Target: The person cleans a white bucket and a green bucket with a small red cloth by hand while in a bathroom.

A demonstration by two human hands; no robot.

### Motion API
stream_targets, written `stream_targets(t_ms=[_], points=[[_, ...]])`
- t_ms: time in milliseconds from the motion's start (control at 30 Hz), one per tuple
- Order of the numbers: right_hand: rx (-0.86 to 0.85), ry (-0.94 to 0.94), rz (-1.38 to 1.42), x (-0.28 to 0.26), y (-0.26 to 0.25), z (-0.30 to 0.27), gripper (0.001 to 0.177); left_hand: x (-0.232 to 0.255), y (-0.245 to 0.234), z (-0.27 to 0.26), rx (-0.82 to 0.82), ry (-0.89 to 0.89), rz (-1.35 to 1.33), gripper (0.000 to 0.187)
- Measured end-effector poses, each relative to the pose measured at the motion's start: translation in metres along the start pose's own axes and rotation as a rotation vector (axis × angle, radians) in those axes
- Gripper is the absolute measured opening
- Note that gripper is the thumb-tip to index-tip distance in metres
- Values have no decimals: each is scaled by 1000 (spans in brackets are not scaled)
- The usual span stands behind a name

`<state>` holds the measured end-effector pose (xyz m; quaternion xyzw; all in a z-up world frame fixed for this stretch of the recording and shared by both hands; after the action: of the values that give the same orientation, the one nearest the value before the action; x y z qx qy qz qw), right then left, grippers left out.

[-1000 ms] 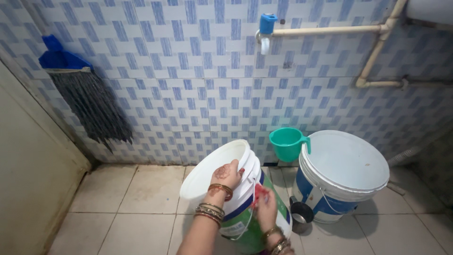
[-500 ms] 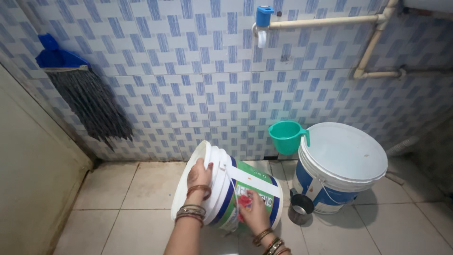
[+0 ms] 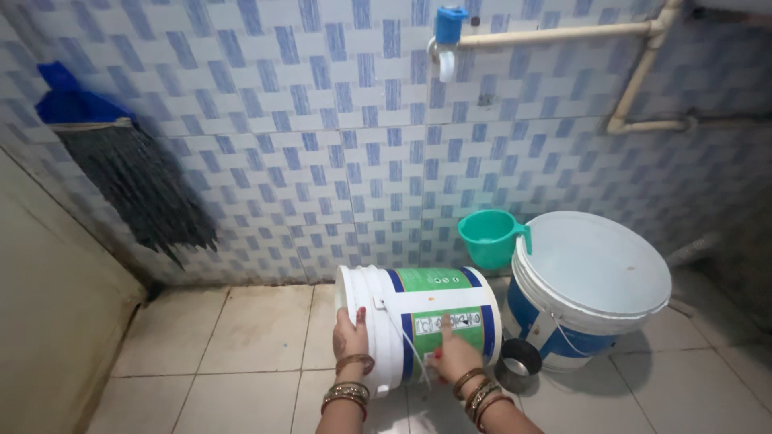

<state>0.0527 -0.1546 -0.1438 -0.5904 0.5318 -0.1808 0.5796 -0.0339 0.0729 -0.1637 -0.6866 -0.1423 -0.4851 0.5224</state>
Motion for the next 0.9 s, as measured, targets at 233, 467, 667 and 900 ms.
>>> stream_targets(t_ms=[233, 467, 667, 900], points=[[29, 38, -286, 24, 19, 47, 122, 44, -15, 32, -158, -37, 237, 56], [103, 52, -328, 33, 46, 82, 95, 105, -5, 22, -223, -191, 454, 138], [61, 102, -373, 42, 25, 89, 96, 99, 34, 32, -204, -119, 559, 147], [14, 89, -312, 28, 7, 94, 121, 75, 10, 78, -418, 93, 516, 128]])
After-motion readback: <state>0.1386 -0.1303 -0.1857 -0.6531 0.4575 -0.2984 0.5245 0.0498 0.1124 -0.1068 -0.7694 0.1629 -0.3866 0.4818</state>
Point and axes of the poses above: each hand's wrist, its own z-axis towards the middle knuckle, its own y-axis out of the palm, x = y × z, the point moved 1 cm from there along z, towards the middle knuckle, and after that the axes turned 1 degree about -x, right-handed, at the moved point
